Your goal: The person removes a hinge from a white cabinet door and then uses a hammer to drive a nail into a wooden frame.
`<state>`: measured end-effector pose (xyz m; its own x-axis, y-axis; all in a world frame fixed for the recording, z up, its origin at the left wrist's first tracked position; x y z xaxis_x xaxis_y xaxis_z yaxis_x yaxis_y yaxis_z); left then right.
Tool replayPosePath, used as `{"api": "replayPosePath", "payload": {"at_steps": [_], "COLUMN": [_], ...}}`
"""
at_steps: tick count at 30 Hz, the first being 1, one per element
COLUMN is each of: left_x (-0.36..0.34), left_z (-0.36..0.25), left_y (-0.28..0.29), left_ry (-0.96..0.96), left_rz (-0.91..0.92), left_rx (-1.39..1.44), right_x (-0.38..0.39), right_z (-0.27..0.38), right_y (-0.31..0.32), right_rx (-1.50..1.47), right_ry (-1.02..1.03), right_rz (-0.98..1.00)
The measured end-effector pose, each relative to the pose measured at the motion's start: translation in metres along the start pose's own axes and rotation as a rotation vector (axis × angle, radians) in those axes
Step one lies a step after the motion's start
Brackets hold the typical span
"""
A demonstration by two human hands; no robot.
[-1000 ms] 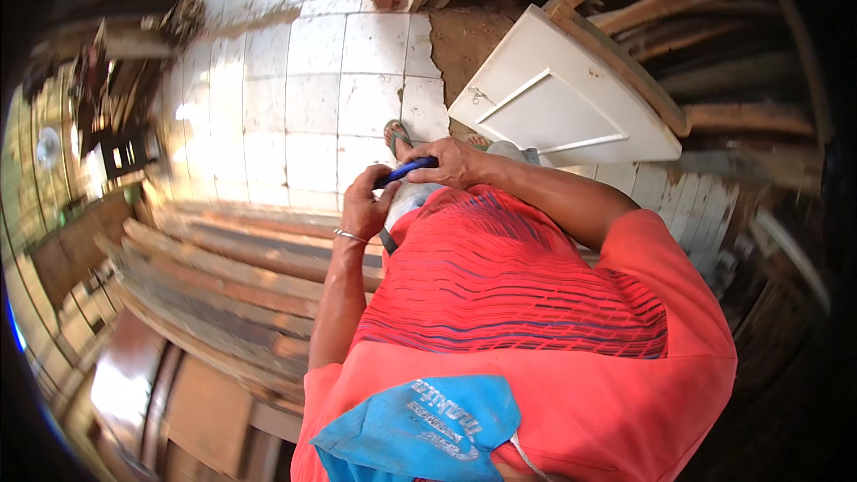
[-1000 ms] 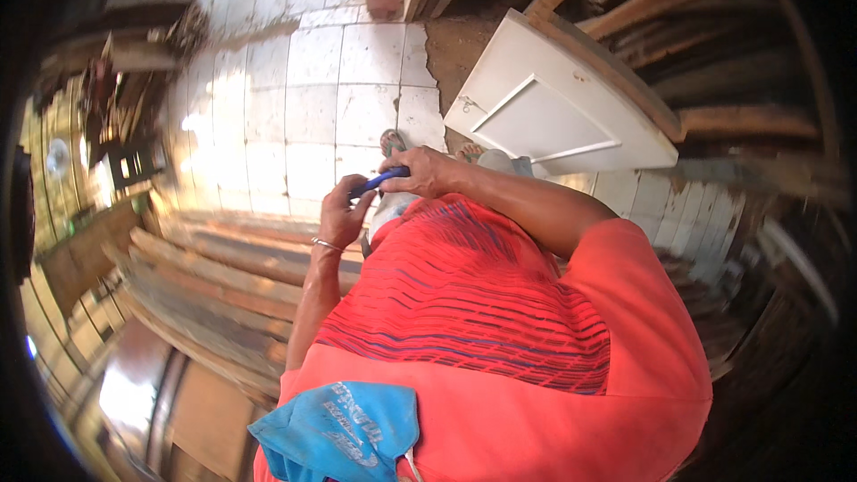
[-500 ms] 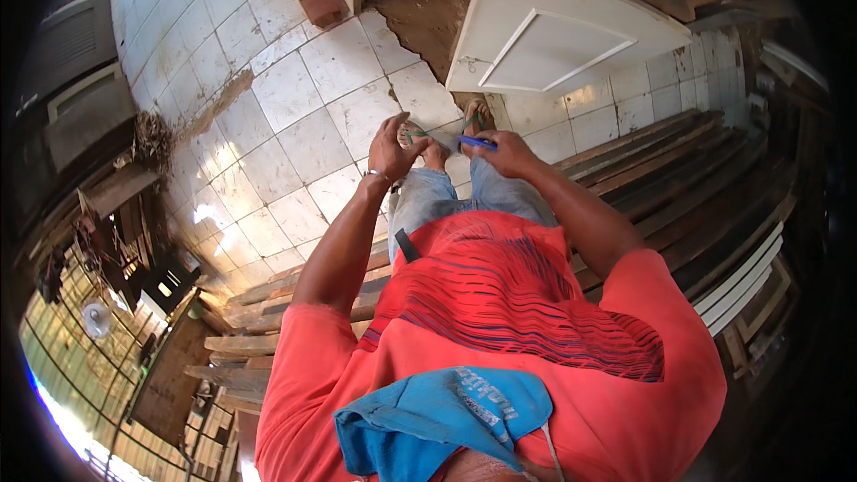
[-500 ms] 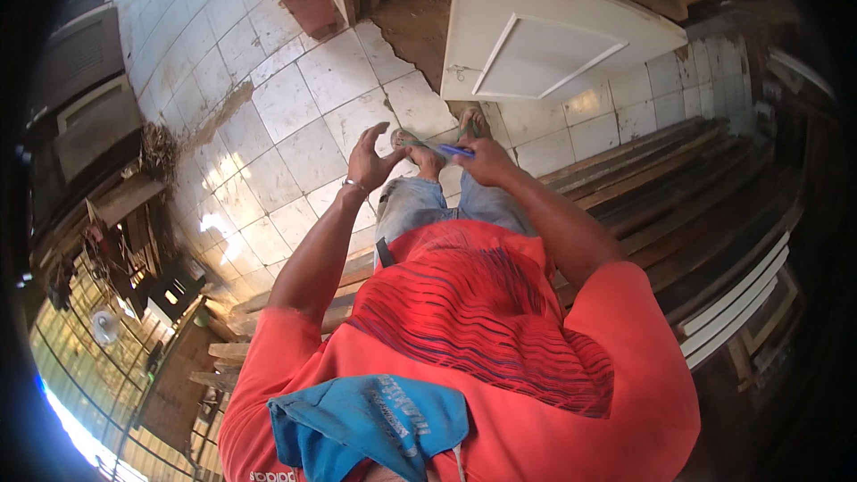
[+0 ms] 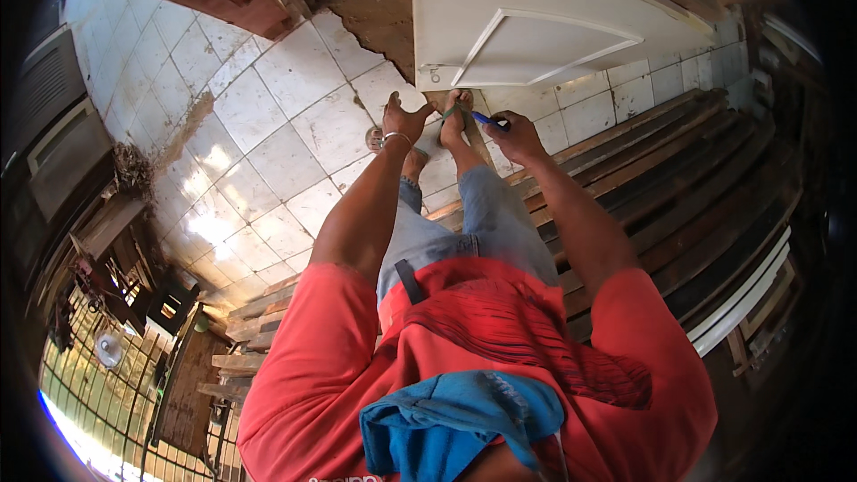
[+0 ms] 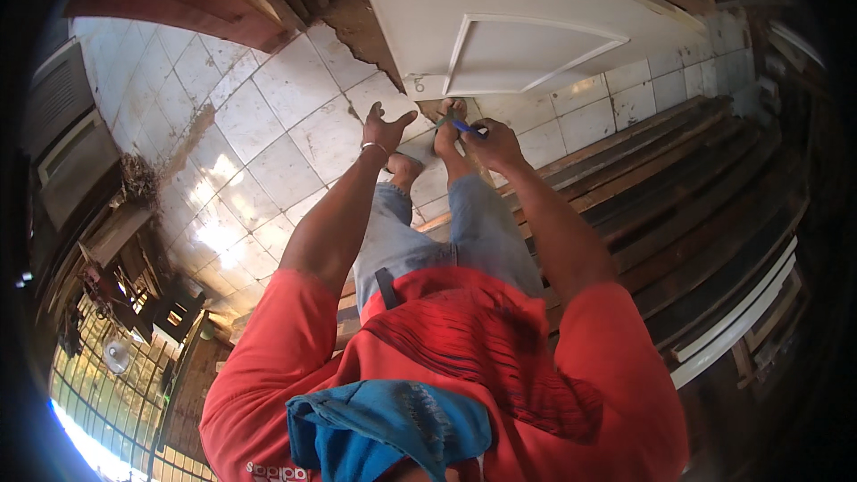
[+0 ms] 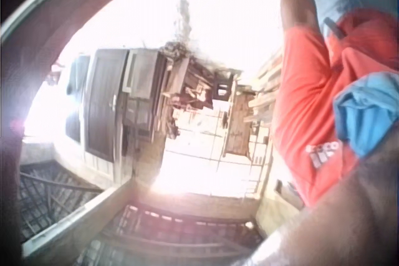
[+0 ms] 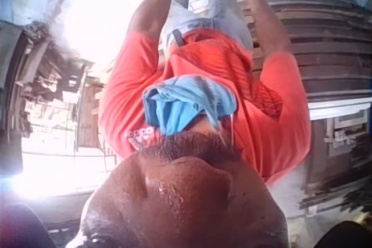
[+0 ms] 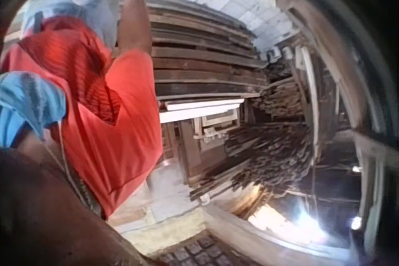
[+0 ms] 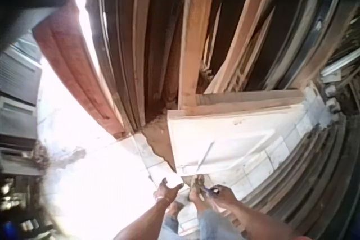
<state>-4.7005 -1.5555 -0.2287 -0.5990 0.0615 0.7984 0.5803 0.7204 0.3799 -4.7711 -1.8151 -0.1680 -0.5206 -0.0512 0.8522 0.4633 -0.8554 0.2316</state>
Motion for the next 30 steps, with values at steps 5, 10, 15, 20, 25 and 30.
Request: {"api": "replayPosePath", "payload": {"at_steps": [5,10,15,20,25,30], "left_x": [-0.073,-0.110,-0.120,-0.118,-0.116,-0.114], "left_z": [0.001,-0.008,-0.021,-0.021,-0.025,-0.016], "left_y": [-0.047,-0.063,-0.065,-0.062,-0.065,-0.066], "left_ry": [0.069,-0.011,-0.057,0.030,0.049,-0.092], "left_rz": [-0.118,-0.162,-0.147,-0.143,-0.159,-0.160], "left_rx": [0.148,0.258,0.122,0.099,0.130,0.199], "right_x": [-0.039,-0.084,-0.120,-0.140,-0.158,-0.165], "right_z": [0.015,0.009,-0.001,-0.002,-0.015,-0.014], "right_y": [0.023,0.041,0.042,0.038,0.035,0.037], "right_rx": [0.062,0.068,-0.003,-0.075,-0.153,-0.327], "right_ry": [0.053,0.062,0.173,0.120,0.156,0.235], "right_rz": [-0.013,0.003,0.025,0.082,0.108,0.153]}}
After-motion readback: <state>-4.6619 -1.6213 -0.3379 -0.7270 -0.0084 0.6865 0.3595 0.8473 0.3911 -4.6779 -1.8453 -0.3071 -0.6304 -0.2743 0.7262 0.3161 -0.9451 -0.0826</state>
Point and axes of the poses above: each hand's wrist, its own x-axis away from the middle knuckle, its own y-axis out of the back of the hand, z = x × y, the point moved 4 cm from there along -x, towards the middle knuckle, and after that the axes turned 13 degrees about z, right-handed, at the moved point
